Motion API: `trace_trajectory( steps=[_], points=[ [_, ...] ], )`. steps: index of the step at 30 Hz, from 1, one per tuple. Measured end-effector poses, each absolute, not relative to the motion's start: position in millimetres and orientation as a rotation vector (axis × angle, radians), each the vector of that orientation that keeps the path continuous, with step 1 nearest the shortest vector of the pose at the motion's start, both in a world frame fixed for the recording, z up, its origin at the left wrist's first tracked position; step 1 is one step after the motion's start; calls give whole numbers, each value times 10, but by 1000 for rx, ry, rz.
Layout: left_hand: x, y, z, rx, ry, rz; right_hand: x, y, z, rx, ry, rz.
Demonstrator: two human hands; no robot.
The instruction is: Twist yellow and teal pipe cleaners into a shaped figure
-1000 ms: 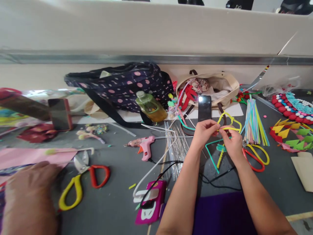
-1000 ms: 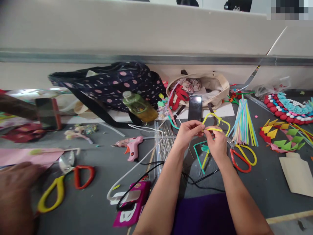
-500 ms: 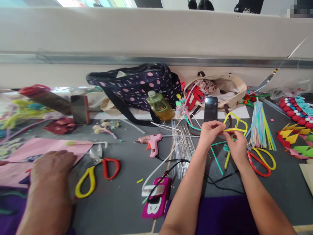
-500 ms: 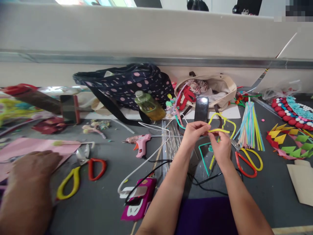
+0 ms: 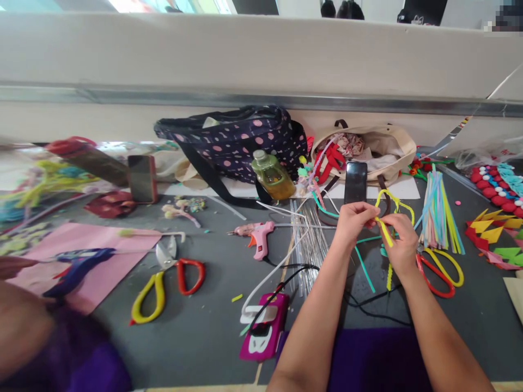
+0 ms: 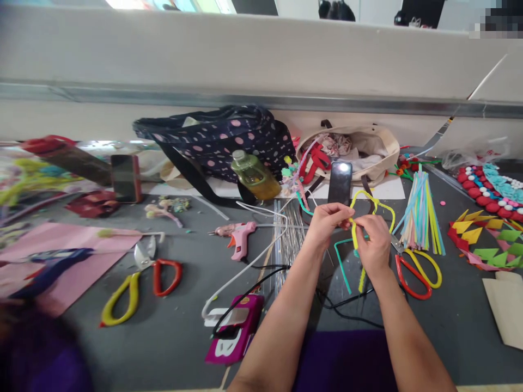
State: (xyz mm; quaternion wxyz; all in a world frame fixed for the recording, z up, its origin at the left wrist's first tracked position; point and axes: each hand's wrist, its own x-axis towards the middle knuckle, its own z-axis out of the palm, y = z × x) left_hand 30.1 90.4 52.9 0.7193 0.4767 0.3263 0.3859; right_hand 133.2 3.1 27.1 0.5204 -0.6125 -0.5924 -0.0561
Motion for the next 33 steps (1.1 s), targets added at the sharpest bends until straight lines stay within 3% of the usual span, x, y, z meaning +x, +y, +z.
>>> trace_trajectory(
  steps=[5,12,15,33],
  points=[
    [289,910,514,1081,687,855,1347,3,300,-1539,-1463,-160],
    [219,922,574,1218,650,826,1432,-2,356,-1444,-1190,563],
    [196,911,612,1275,598,819,1467,18,350,-1374,-1077,718],
    [205,883,643,1245,602,774,1494,14,347,-1326,-1035,850]
  ],
)
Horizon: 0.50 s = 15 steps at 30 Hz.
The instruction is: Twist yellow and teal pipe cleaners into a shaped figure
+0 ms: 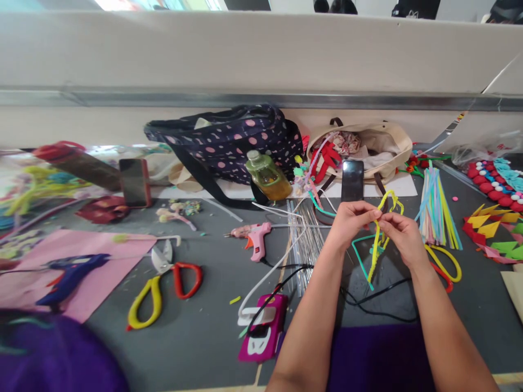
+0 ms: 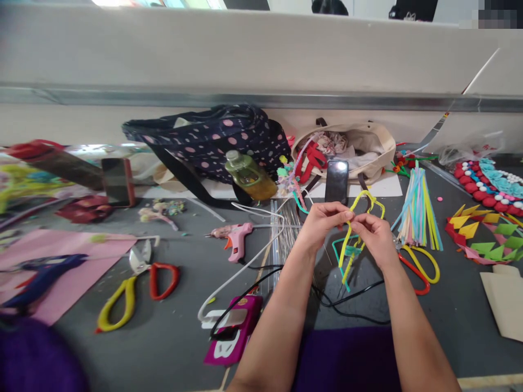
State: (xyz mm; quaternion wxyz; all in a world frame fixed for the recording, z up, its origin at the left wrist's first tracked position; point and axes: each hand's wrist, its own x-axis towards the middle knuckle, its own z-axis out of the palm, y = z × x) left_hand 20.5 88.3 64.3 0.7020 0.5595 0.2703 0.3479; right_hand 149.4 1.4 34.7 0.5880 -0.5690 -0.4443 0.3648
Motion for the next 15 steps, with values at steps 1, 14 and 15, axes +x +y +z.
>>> trace_trajectory(
  steps=[1,14,15],
  points=[
    [208,881,645,1238,604,774,1492,12,354,-1325,-1039,848],
    [233,853,659,1173,630,779,1447,-22,422,-1373,-1076,790],
    [240,853,650,1176,634,780,1435,-28,430,-1403,-1084,761]
  ],
)
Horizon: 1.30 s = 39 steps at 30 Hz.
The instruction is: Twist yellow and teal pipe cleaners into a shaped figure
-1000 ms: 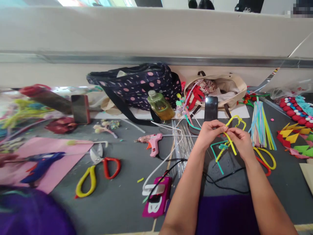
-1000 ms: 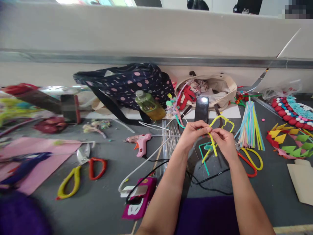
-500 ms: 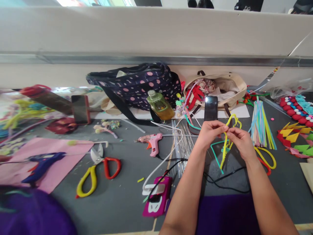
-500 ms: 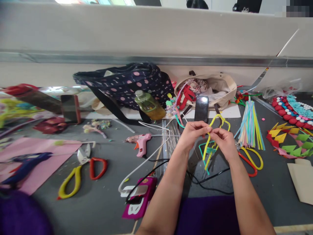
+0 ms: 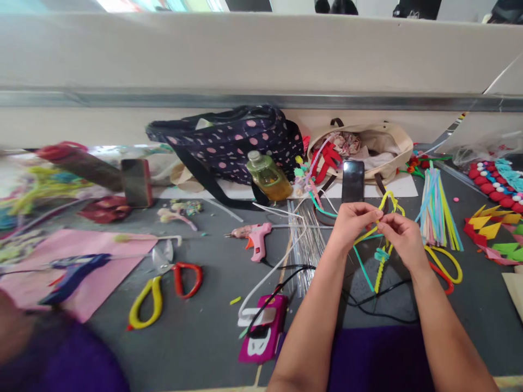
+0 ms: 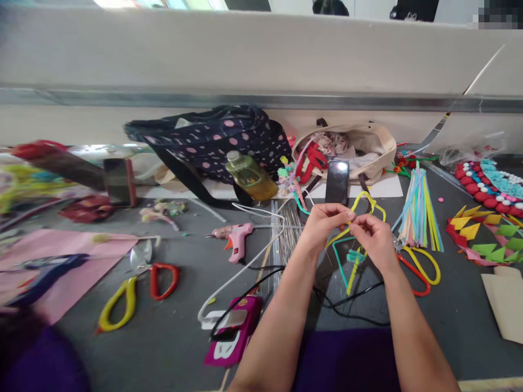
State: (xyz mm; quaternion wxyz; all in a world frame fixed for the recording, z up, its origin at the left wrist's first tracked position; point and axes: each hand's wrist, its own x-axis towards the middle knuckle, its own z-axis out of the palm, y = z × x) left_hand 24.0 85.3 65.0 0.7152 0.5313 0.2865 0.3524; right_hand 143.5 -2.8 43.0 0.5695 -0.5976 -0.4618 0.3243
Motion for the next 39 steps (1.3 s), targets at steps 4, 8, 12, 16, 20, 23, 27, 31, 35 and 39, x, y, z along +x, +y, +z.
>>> trace_trajectory(
  steps=[4,8,12,16,20,23,27,31,35,39],
  points=[
    [260,859,617,1215,627,792,1388,-42,449,-1480,-1072,641],
    [234,873,616,1290,573,742,1413,-27,403,-1462,-1029,599],
    [184,899,613,1360,564,687,1471,-6,331,-1455,-1005,560],
    [161,920,588,1369,537,674,1476,-1,311,-1452,-997,560],
    [154,916,597,1387,540,682,1458,-6,327,-1439,-990,564],
    [153,903,623,1443,561,701,1458,-6,322,-1429,-995,580],
    [152,900,629,1507,577,712,1466,-2,301,-1415,-992,604],
    [148,909,616,1543,561,705,1455,-6,312,-1408,-1000,592],
    [149,897,642,1684,606,771,1444,-10,322,-1503,-1049,446],
    [140,859,708,1913,652,876,1444,5,285,-1555,-1062,259]
  ],
)
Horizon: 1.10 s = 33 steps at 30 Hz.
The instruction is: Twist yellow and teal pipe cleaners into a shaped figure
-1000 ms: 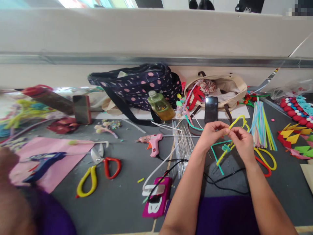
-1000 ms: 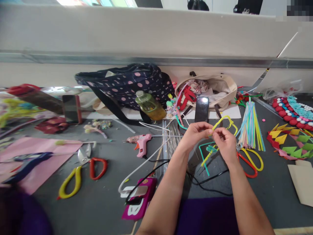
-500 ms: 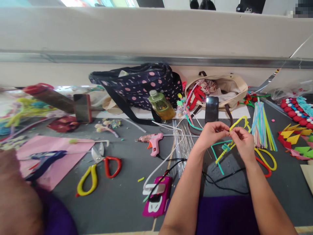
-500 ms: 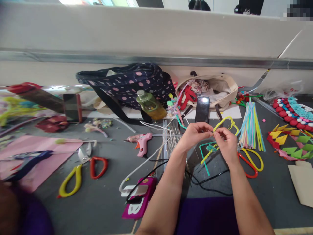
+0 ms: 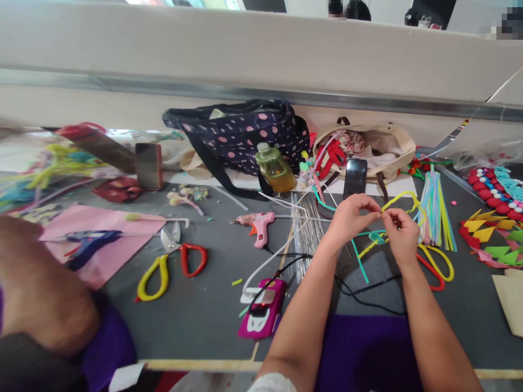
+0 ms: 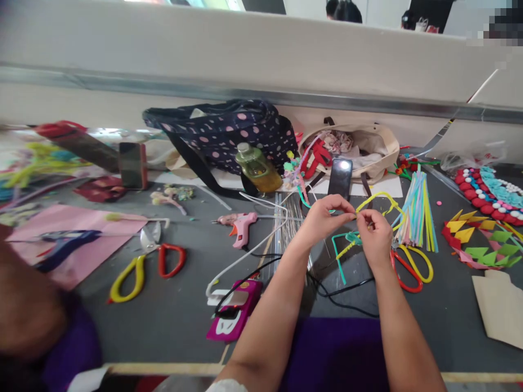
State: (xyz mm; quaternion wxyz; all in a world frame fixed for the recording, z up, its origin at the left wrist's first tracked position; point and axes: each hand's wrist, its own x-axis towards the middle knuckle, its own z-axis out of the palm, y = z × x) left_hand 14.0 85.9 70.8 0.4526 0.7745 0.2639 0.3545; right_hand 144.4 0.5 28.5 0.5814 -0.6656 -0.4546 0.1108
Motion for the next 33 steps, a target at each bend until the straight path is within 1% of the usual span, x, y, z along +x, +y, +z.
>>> trace_trajectory(
  steps=[5,11,15,23,28,33],
  points=[
    [179,802,733,1921,794,808,1420,43,247,-1551,-1043,192],
    [260,773,648,1861,912,903,1386,89,234,-1507,-1023,217],
    [285,705,535,1736,981,1038,1363,109,219,-1473,-1052,239],
    [388,569,320,1399,987,1296,1297,89,225,-1427,-1182,99],
    [399,572,261,1337,931,1336,1315,104,198,-1400,-1209,99],
    [356,612,312,1302,871,1329,1320,106,211,-1377,-1255,122]
  ],
)
